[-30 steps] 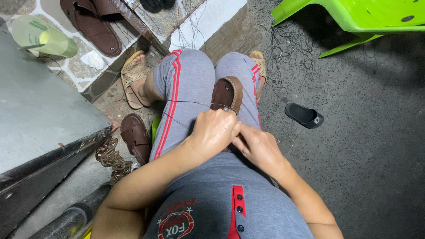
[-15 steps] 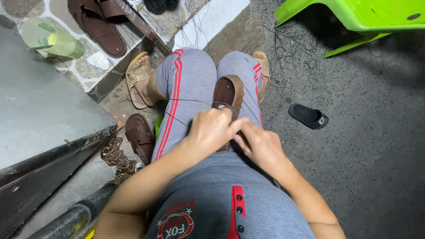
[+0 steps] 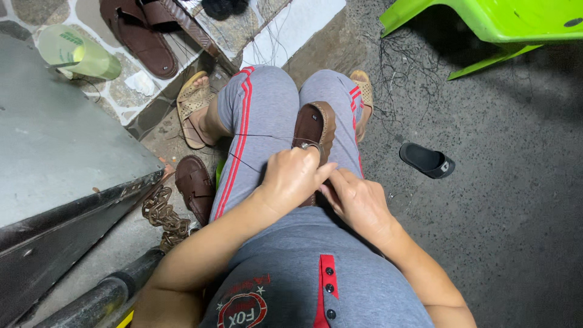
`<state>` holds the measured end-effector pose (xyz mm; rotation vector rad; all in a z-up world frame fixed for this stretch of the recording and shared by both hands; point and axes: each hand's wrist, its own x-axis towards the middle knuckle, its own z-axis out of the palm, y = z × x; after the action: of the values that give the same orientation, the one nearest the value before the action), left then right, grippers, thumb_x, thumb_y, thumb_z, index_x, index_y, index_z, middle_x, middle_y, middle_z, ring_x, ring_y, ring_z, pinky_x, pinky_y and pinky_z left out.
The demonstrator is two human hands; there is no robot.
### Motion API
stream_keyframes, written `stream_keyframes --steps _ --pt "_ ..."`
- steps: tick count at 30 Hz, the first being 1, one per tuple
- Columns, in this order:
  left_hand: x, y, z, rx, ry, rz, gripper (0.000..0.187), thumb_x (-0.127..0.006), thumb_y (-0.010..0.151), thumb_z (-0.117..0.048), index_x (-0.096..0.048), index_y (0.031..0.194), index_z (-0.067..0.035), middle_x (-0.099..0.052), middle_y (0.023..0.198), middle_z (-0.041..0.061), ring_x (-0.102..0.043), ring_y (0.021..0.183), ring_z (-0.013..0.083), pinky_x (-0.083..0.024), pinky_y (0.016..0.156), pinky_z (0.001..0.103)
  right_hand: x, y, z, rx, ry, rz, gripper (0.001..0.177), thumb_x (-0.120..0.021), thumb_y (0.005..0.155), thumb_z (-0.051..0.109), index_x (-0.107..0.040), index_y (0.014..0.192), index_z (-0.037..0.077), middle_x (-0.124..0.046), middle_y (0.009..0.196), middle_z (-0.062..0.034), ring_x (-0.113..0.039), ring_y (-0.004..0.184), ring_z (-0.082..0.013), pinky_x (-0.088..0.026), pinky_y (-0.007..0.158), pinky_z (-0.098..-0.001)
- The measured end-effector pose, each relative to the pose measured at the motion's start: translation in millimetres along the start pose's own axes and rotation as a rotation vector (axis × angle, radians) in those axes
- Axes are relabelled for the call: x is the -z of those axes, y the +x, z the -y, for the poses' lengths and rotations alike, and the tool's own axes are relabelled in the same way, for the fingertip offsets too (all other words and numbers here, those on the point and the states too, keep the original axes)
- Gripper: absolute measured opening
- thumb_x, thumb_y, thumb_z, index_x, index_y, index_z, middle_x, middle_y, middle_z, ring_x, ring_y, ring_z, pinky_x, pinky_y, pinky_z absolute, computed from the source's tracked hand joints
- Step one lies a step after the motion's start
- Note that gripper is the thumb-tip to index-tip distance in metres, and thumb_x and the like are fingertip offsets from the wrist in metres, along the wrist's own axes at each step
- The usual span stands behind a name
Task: The person sits on a low stool and sews a brown leather sandal held on their lap. They use a curved stitching awl and a needle with thread to stitch along the sandal's edge, repeatedly pulling the thread tight. The person briefly lifts the sandal to inspect the stitching before continuing.
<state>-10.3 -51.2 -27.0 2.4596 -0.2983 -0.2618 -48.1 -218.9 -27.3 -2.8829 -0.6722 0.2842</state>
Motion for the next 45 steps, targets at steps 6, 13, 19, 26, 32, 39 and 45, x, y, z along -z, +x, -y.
stream_keyframes --steps 6,13,19,26,32,39,45 --pt "-15.5 4.3 14.6 0.021 0.004 0.033 0.025 -0.055 0.082 -0.027 -0.058 0.068 -0.006 -0.061 0.055 0.017 -0.066 0.059 0.0445 -0.054 0.055 0.053 6.0 1.0 1.1 -0.008 0.024 0.01 0.027 -0.056 0.087 0.041 -0.059 0.107 0.023 -0.061 0.075 0.0004 -0.068 0.061 -0.0259 -0.054 0.052 -0.0394" --pt "13.5 -1.5 25.9 0.179 -0.566 0.136 0.033 -0.054 0.089 -0.031 -0.058 0.069 -0.005 -0.064 0.049 0.008 -0.068 0.048 0.0246 -0.054 0.05 0.036 19.8 7.2 -2.1 -0.034 0.115 0.042 0.028 -0.052 0.091 0.041 -0.059 0.111 0.023 -0.064 0.079 -0.0017 -0.069 0.066 -0.0288 -0.055 0.055 -0.0416" --pt "21.6 -5.4 25.8 0.268 -0.88 0.26 0.038 -0.045 0.094 -0.024 -0.058 0.063 -0.007 -0.062 0.044 0.009 -0.062 0.036 0.0164 -0.052 0.041 0.026 28.2 16.4 -2.3 -0.004 0.104 0.054 0.028 -0.052 0.091 0.039 -0.06 0.11 0.021 -0.065 0.079 -0.0039 -0.069 0.069 -0.0294 -0.054 0.055 -0.0426" --pt "2.3 -3.8 46.5 0.147 -0.628 0.068 0.032 -0.051 0.092 -0.022 -0.06 0.068 -0.004 -0.063 0.048 0.009 -0.065 0.046 0.0248 -0.051 0.045 0.034 57.5 5.3 -40.0 -0.11 0.939 -0.067 0.021 -0.066 0.085 0.014 -0.071 0.103 0.006 -0.068 0.072 -0.0118 -0.067 0.065 -0.0258 -0.055 0.058 -0.0359" --pt "20.7 -9.6 40.2 -0.314 -0.494 -0.385 0.011 -0.06 0.092 -0.005 -0.062 0.102 0.0 -0.055 0.105 0.017 -0.055 0.088 0.0316 -0.044 0.083 0.041 101.0 -14.2 -254.1 -0.506 1.577 -0.439 0.029 -0.062 0.093 0.037 -0.057 0.112 0.016 -0.043 0.07 0.007 -0.037 0.049 0.0012 -0.026 0.039 -0.0121" --pt "-12.9 3.1 59.8 -0.381 0.093 -0.287 0.009 -0.059 0.071 0.002 -0.063 0.079 0.002 -0.059 0.096 0.013 -0.055 0.084 0.0331 -0.047 0.069 0.044 133.3 36.7 -83.3 -0.623 0.864 -0.766 0.016 -0.05 0.1 0.031 -0.049 0.109 0.017 -0.069 0.093 -0.0034 -0.037 0.038 -0.0054 -0.021 0.03 -0.0201" --pt "-1.2 16.9 51.8 -0.352 -0.418 -0.131 0.012 -0.065 0.084 -0.009 -0.067 0.083 0.003 -0.059 0.085 0.014 -0.06 0.085 0.0375 -0.049 0.075 0.043 6.6 42.6 -29.2 -0.076 0.561 -0.342 0.047 -0.083 0.071 0.023 -0.065 0.113 0.013 -0.069 0.088 -0.0116 -0.068 0.083 -0.0328 -0.055 0.07 -0.0428"
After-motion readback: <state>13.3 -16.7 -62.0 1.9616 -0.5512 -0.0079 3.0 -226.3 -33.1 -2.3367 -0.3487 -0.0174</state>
